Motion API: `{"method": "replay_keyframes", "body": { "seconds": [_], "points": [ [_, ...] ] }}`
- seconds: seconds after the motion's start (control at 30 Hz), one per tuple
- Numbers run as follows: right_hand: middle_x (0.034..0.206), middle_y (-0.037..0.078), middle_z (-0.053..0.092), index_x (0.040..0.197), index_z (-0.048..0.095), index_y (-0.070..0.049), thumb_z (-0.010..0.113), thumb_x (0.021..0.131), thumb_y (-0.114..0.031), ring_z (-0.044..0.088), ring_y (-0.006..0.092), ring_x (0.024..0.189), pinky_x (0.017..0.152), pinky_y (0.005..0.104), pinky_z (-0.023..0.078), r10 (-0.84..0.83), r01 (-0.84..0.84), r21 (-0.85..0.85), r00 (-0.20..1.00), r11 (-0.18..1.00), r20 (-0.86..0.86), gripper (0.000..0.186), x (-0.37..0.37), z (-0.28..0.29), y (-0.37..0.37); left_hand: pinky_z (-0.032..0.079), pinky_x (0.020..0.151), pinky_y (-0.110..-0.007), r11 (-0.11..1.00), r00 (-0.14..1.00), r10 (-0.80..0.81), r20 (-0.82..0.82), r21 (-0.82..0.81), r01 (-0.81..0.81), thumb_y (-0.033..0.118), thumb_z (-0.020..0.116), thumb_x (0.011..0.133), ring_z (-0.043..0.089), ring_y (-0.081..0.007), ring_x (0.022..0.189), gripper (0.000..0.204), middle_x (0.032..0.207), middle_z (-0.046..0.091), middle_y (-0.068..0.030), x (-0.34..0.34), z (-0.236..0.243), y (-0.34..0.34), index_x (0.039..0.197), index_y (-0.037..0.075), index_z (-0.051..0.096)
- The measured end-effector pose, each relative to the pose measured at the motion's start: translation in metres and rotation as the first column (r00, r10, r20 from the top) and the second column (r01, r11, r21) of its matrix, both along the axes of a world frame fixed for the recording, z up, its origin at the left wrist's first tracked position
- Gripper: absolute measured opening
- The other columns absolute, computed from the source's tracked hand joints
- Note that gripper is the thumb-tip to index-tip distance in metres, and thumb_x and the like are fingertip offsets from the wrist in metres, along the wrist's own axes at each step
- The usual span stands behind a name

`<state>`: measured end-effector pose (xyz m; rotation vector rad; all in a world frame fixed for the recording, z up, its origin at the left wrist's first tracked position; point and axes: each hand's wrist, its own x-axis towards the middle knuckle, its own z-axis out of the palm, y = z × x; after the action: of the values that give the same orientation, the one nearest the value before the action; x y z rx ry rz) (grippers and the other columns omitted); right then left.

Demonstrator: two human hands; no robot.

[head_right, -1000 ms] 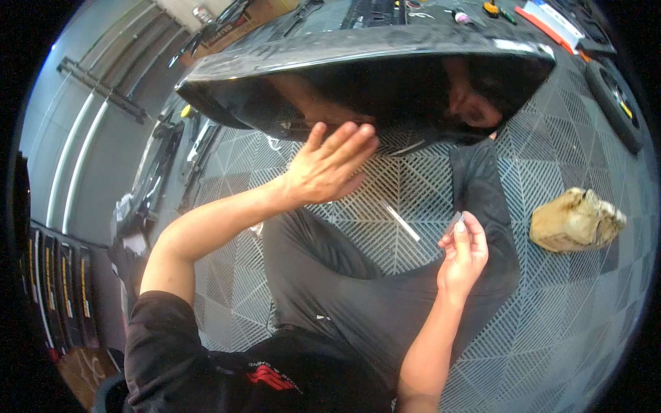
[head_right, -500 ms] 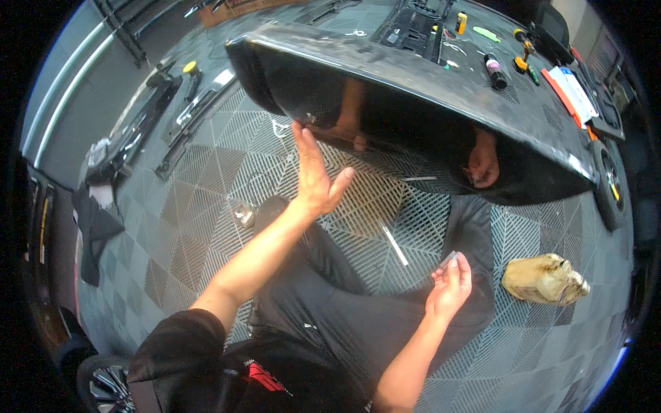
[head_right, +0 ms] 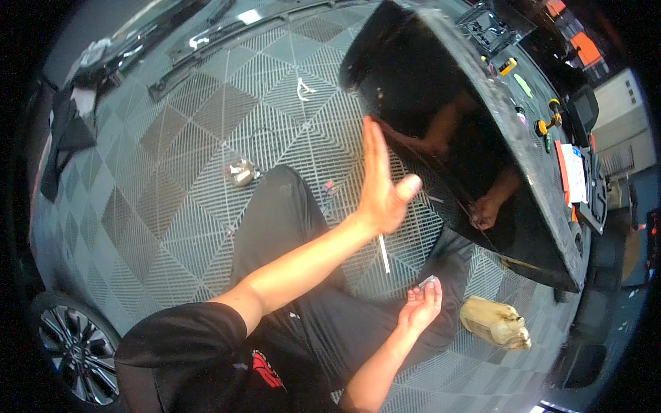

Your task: The person sits on the floor and uses a small metal scraper to remove adhesive residue from the edge of a black car bumper. They repeatedly scrape along the same edge, occasionally lifting the bumper to inspect the surface.

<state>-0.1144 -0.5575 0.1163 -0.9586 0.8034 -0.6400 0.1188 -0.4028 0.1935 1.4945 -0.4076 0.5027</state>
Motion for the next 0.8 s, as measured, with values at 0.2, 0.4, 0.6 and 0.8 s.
{"method": "replay_keyframes", "body": {
  "seconds": [0.2,0.4,0.6,0.8],
  "points": [
    [0.089,0.004,0.071,0.124,0.061,-0.004,0.067,0.097,-0.01,0.064,0.015,0.068,0.064,0.0295,0.055,0.053,-0.054,-0.024,0.997,0.998,-0.054,0.028,-0.001,0.007,0.013,0.001,0.126,-0.051,1.0,1.0,-0.008,0.023,0.007,0.008,0.064,0.048,0.097,-0.008,-0.0427,0.157,0.108,0.167,-0.009,-0.0323,-0.009,-0.002,0.0,0.161,-0.005,-0.004],
    [0.089,0.004,0.071,0.123,0.061,-0.004,0.068,0.096,-0.01,0.064,0.0147,0.068,0.063,0.0292,0.054,0.101,-0.104,-0.051,0.993,0.993,-0.061,0.028,0.003,0.015,0.021,-0.001,0.125,-0.055,0.992,0.999,0.001,0.035,-0.125,0.004,0.067,0.042,0.098,-0.009,-0.0444,0.157,0.105,0.169,-0.007,-0.0299,0.023,0.011,0.013,0.162,-0.004,-0.002],
    [0.09,0.004,0.071,0.12,0.063,-0.004,0.067,0.096,-0.009,0.065,0.0148,0.068,0.063,0.0296,0.056,0.128,-0.132,-0.08,0.991,0.988,-0.047,0.024,0.026,0.027,0.037,0.003,0.126,-0.053,0.993,0.998,0.059,0.031,-0.103,-0.055,0.068,0.045,0.096,-0.003,-0.0454,0.157,0.107,0.167,0.002,-0.0326,0.036,0.019,0.023,0.161,-0.008,0.005],
    [0.088,0.003,0.071,0.12,0.066,-0.005,0.065,0.099,-0.009,0.066,0.0153,0.068,0.063,0.0303,0.056,0.157,-0.16,-0.07,0.987,0.985,-0.043,0.022,0.034,0.024,0.048,0.013,0.124,-0.055,0.986,0.985,0.16,0.061,-0.046,-0.158,0.07,0.047,0.094,0.016,-0.0472,0.152,0.104,0.163,0.019,-0.0333,0.036,0.013,0.029,0.157,-0.01,0.022]
  ]
}}
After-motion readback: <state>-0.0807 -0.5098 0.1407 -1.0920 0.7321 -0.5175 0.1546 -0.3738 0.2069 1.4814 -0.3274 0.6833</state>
